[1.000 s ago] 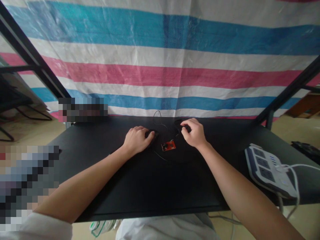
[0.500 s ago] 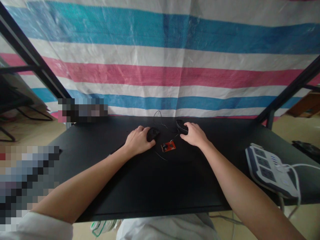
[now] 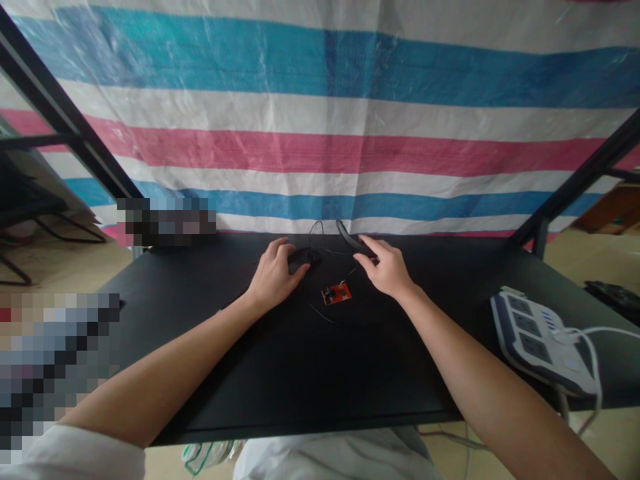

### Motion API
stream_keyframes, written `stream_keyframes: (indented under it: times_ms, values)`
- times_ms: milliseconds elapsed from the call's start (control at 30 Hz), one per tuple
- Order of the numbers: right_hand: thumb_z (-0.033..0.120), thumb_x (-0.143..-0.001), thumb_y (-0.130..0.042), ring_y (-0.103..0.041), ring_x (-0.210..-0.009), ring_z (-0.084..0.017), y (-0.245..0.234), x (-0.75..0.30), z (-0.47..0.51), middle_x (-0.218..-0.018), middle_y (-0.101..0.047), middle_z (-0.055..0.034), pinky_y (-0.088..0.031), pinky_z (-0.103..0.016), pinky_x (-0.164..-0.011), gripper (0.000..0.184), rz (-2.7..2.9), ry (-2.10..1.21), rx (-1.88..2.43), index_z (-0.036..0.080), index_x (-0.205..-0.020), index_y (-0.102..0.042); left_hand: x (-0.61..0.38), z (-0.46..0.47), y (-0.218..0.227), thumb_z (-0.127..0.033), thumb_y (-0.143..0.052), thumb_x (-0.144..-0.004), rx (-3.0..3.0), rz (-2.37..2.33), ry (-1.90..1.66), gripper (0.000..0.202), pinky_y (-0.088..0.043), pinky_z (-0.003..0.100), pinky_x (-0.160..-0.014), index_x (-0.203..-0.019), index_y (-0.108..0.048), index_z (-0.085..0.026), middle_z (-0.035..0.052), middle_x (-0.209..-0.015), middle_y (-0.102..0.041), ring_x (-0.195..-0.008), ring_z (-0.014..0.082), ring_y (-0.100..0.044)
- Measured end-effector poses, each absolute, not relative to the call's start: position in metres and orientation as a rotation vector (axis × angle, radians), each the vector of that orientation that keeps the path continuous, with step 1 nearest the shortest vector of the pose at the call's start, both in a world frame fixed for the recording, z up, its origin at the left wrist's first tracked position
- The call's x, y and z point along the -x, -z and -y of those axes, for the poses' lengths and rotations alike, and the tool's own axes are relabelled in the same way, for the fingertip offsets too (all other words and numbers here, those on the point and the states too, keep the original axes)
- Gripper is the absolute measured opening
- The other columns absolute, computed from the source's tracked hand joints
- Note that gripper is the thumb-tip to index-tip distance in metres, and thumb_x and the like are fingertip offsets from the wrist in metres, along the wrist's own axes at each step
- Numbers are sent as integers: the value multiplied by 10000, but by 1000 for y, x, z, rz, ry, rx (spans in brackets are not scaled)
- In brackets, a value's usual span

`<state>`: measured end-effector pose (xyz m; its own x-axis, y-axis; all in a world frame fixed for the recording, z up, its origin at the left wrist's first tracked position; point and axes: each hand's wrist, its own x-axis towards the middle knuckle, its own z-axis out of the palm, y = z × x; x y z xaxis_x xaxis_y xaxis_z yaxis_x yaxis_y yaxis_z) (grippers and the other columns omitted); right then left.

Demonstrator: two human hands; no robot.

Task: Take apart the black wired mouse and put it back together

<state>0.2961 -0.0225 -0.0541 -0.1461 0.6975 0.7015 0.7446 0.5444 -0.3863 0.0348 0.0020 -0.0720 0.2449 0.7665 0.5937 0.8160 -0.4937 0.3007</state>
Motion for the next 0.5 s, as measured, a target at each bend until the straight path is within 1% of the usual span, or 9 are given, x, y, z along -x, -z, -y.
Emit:
stream_keyframes:
  times_ms: [67, 133, 200, 267, 333, 400, 433, 500]
  values:
    - [417, -878, -580, -694, -881, -253, 53, -289, 28, -1053, -732, -108, -573, -399, -806, 383, 1884, -88, 1092, 201, -1183, -663, -37, 2, 72, -393, -603, -843, 2442, 1361, 1168, 426, -487, 466, -1018, -1187, -505, -162, 168, -1293, -542, -1209, 308, -559]
    - [475, -867, -601, -694, -793, -225, 50, -279, 35, -1012, -735, -91, -575, -370, -731, 407, 1816, -310, 1061, 210, -1168, -663, -39, 6, 72, -398, -598, -854, 2452, 1216, 1220, 484, -487, 461, -1021, -1254, -463, -160, 166, -1288, -548, -1208, 300, -561]
    - [560, -854, -594, -663, -641, -183, 48, -269, 39, -853, -721, -62, -547, -320, -587, 464, 1692, -631, 1008, 194, -1132, -654, -41, 8, 73, -401, -600, -859, 2451, 1145, 1245, 544, -491, 459, -1014, -1310, -417, -160, 168, -1287, -554, -1204, 297, -563]
    - [628, -819, -603, -634, -571, -154, 48, -261, 40, -763, -689, -40, -498, -272, -494, 493, 1561, -950, 917, 181, -1022, -647, -41, 9, 74, -400, -604, -861, 2447, 1121, 1253, 577, -501, 455, -995, -1340, -391, -160, 168, -1274, -567, -1186, 295, -575]
    - [657, -782, -629, -620, -553, -138, 49, -258, 40, -726, -671, -30, -462, -239, -452, 484, 1451, -1166, 839, 184, -881, -616, -41, 8, 74, -397, -606, -864, 2442, 1104, 1262, 585, -513, 449, -974, -1350, -383, -161, 166, -1254, -581, -1159, 290, -591]
    - [663, -776, -634, -601, -533, -127, 52, -257, 38, -692, -660, -22, -441, -225, -433, 476, 1393, -1260, 811, 191, -781, -572, -40, 7, 75, -395, -610, -864, 2432, 1084, 1277, 595, -522, 446, -957, -1359, -377, -162, 165, -1243, -589, -1140, 288, -602]
    - [663, -787, -620, -588, -518, -124, 53, -258, 38, -676, -655, -18, -433, -224, -426, 473, 1398, -1267, 817, 193, -770, -569, -40, 6, 75, -392, -612, -865, 2428, 1071, 1281, 602, -525, 445, -953, -1366, -371, -163, 165, -1243, -588, -1137, 287, -604]
    - [633, -821, -601, -587, -526, -129, 55, -259, 39, -704, -670, -25, -452, -243, -444, 444, 1490, -1176, 864, 190, -844, -623, -39, 7, 75, -379, -614, -865, 2428, 1039, 1274, 611, -527, 444, -953, -1380, -360, -169, 164, -1252, -582, -1142, 287, -602]
